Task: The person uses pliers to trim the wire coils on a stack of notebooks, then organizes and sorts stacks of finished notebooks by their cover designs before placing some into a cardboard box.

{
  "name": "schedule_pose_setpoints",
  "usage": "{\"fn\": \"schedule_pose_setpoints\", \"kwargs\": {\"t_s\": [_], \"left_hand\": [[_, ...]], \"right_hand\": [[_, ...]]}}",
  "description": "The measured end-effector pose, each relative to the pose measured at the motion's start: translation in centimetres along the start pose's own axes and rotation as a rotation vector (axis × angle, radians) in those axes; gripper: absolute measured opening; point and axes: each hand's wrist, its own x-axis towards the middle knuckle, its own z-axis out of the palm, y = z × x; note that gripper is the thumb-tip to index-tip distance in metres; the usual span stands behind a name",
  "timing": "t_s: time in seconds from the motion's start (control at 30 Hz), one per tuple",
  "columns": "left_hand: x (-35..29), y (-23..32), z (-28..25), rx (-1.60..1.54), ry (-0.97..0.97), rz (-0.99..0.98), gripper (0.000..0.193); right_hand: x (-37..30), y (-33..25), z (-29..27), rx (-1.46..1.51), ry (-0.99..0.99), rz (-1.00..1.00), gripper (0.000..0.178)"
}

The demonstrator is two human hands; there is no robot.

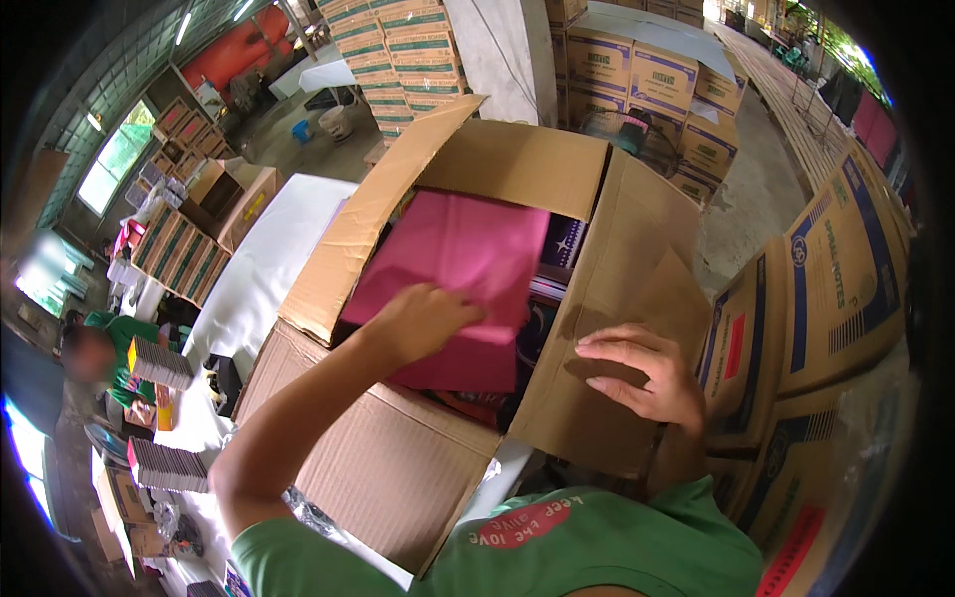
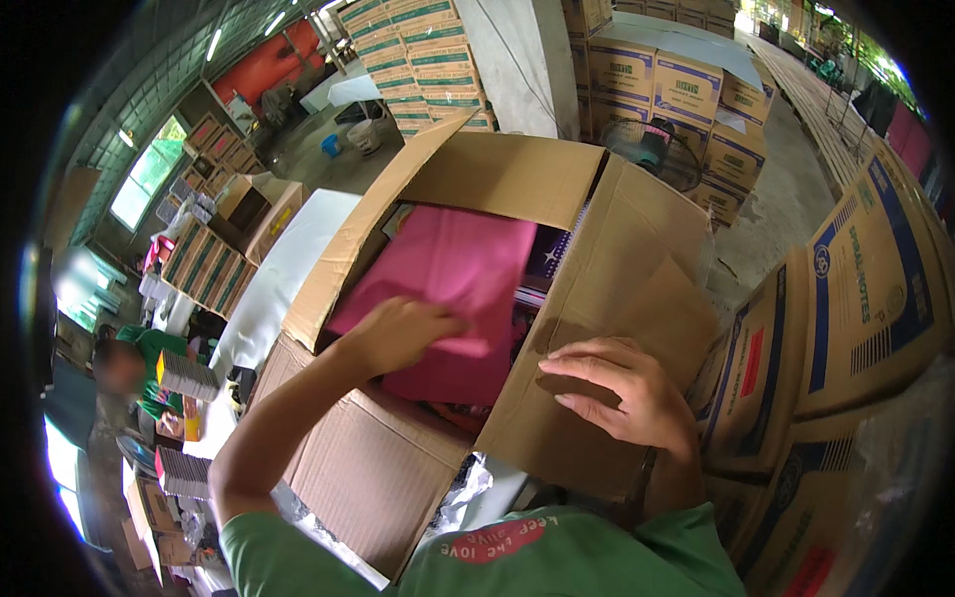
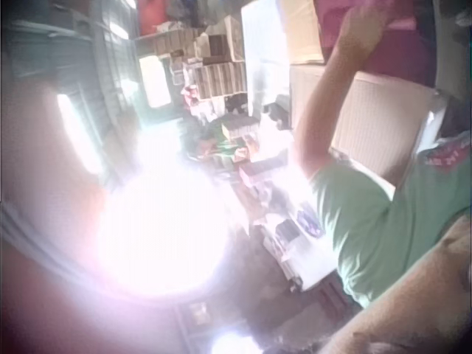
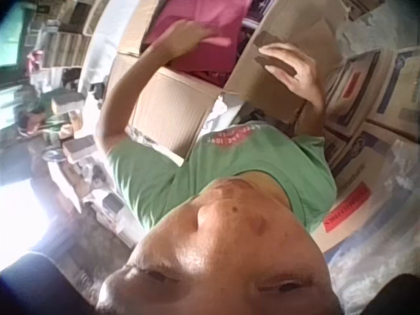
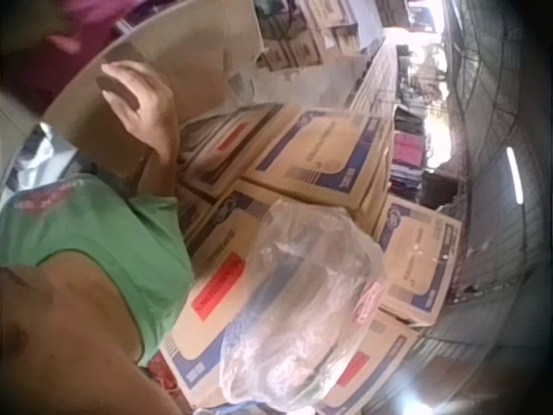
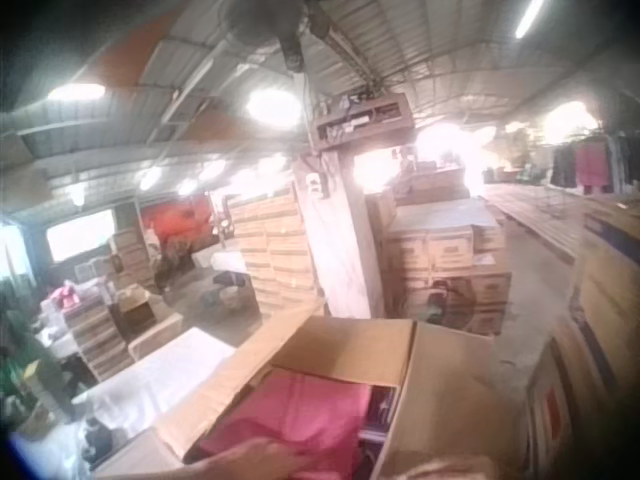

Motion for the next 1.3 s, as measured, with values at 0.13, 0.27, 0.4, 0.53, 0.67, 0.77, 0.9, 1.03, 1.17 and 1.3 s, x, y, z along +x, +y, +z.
{"fn": "schedule_pose_setpoints", "kwargs": {"t_s": [0.13,0.27,0.4,0.53,0.67,0.77,0.9,1.03,1.17,1.3], "left_hand": [[-6.3,-1.3,-2.0,-0.365,-0.512,-0.379,0.052],[-4.9,-1.8,-0.6,-0.200,-0.694,-0.504,0.064],[-0.3,-1.3,0.0,-0.500,-0.763,-0.384,0.089],[3.9,-3.3,1.8,-1.584,-0.275,-0.957,0.083],[7.5,-5.6,6.0,-2.017,0.316,-1.391,0.080],[11.9,-7.0,4.4,-1.536,0.259,-1.377,0.080],[13.4,-7.4,2.8,-0.237,-0.477,-1.124,0.081],[12.3,-7.7,4.2,-0.034,-0.690,-1.005,0.081],[12.2,-7.9,4.5,0.047,-0.778,-0.967,0.082],[12.7,-7.8,4.5,0.091,-0.852,-0.956,0.083]], "right_hand": [[0.5,1.7,-0.4,0.083,-0.071,-0.026,0.036],[1.5,1.9,-0.4,0.043,-0.126,-0.058,0.037],[1.7,1.8,-0.2,0.044,-0.166,-0.028,0.037],[1.8,2.1,0.4,0.070,-0.130,-0.003,0.037],[1.9,2.0,1.0,0.094,-0.081,0.049,0.034],[1.4,2.7,1.2,0.142,-0.038,0.105,0.032],[1.0,2.9,1.7,0.164,-0.030,0.117,0.031],[1.0,2.7,1.8,0.143,-0.011,0.116,0.029],[1.0,2.5,2.1,0.148,0.009,0.129,0.028],[1.0,2.8,2.5,0.197,0.039,0.172,0.025]]}}
